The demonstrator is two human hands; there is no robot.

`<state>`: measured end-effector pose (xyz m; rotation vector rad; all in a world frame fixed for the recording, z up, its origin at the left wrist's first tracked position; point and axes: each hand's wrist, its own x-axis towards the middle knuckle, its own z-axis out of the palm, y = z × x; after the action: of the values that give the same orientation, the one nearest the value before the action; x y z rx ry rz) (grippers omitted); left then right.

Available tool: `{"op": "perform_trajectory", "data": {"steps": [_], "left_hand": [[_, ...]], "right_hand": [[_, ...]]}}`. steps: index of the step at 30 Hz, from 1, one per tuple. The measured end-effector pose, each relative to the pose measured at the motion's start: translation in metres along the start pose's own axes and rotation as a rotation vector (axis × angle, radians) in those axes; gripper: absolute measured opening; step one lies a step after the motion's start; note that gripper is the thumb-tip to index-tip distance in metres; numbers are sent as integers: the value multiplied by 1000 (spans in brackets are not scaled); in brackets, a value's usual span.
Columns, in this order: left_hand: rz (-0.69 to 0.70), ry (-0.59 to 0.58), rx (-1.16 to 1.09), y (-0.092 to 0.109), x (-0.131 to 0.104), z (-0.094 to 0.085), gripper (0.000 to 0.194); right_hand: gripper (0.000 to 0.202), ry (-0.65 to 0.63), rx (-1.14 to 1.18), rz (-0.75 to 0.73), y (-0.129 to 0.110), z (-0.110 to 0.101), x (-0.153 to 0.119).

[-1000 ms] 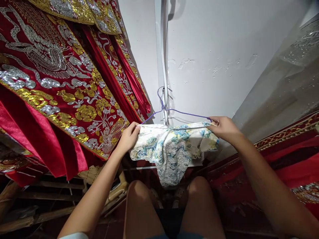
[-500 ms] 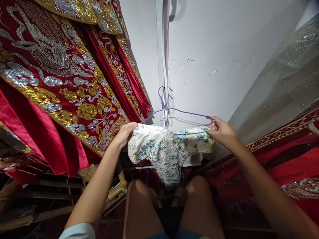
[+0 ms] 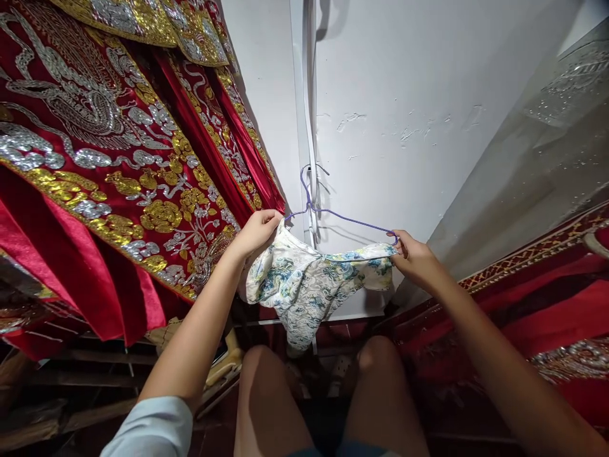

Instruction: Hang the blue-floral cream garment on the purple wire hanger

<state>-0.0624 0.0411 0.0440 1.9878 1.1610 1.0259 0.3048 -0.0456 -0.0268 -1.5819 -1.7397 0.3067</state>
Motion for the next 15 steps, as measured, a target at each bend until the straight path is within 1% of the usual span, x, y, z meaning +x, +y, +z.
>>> {"op": "perform_trajectory", "data": {"steps": [3,6,8,10,11,12,15], "left_hand": [[61,24,40,5,3,6,28],[149,65,233,-2,0,8,31],[156,104,397,-11,-5,6,33],[137,135,456,-22,-10,4,34],[127,134,423,-27,-12,4,33],[116,122,358,-31,-13,5,31],[97,74,121,-36,-14,13,29]], "right_hand": [[44,-21,-41,-4,-4,-5,-6],[33,-57,53,-46,-8,-12,-16],[25,-139,183,-66,-10,-18,-21],[27,-249,341,-64,-12,-24,-21],[31,-281,426,-50,-14,-27,-19],[36,-280,512,-24,-17,-28,-14],[41,-204,741,95,-31,-22,7]]}}
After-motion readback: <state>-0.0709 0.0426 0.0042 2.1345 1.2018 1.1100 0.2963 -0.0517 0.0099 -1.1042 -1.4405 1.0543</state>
